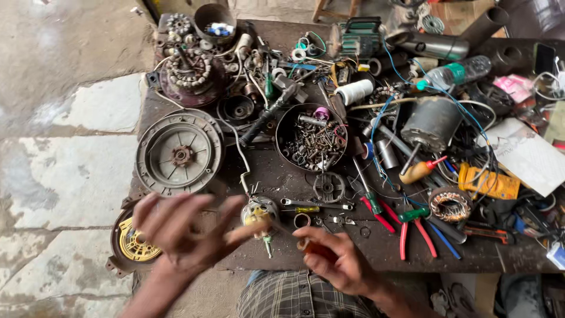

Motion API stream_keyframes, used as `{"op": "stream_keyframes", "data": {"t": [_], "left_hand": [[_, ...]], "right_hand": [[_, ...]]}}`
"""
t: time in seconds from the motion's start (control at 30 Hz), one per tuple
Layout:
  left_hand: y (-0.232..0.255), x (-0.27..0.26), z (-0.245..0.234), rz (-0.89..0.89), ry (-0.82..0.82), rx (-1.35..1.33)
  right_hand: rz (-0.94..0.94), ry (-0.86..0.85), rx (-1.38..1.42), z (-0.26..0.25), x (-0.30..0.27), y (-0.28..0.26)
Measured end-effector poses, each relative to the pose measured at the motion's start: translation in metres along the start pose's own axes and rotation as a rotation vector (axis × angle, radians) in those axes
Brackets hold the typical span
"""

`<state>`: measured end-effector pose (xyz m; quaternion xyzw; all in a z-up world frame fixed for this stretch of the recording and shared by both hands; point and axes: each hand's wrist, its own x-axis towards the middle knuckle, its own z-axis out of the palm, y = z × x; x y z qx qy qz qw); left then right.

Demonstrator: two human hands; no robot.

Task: The person works on a small electrical component, likely a fan capacitor, using a screwdriver to adjust internal parts. They repeatedly tighten and loosen screws while manipulating wires and small metal pieces on a cluttered workbench.

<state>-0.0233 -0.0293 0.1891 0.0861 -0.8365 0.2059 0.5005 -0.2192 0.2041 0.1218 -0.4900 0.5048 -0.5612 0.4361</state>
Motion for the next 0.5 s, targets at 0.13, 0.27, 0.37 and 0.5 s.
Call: {"op": "stream_keyframes", "data": {"t": [0.13,0.27,0.37,0.5], "left_hand": [[0.055,0.015,0.009,-0.883,-0.25,-0.972],[0.094,0.007,0.025,-1.217,-0.524,-1.427],[0.109,0.0,0.031,-1.065,-0.633,-1.363],[0.135,-0.011,0.043,-0.799,-0.644,-1.216]], "right_hand": [[0.001,0.116,0.204,0.002,-0.019,0.025],[0.107,0.121,-0.17,-0.011,-0.024,0.062],[-0.216,0.443,-0.745,-0.047,-0.043,0.092],[0.365,0.807,-0.985,-0.112,-0.084,0.137]]}}
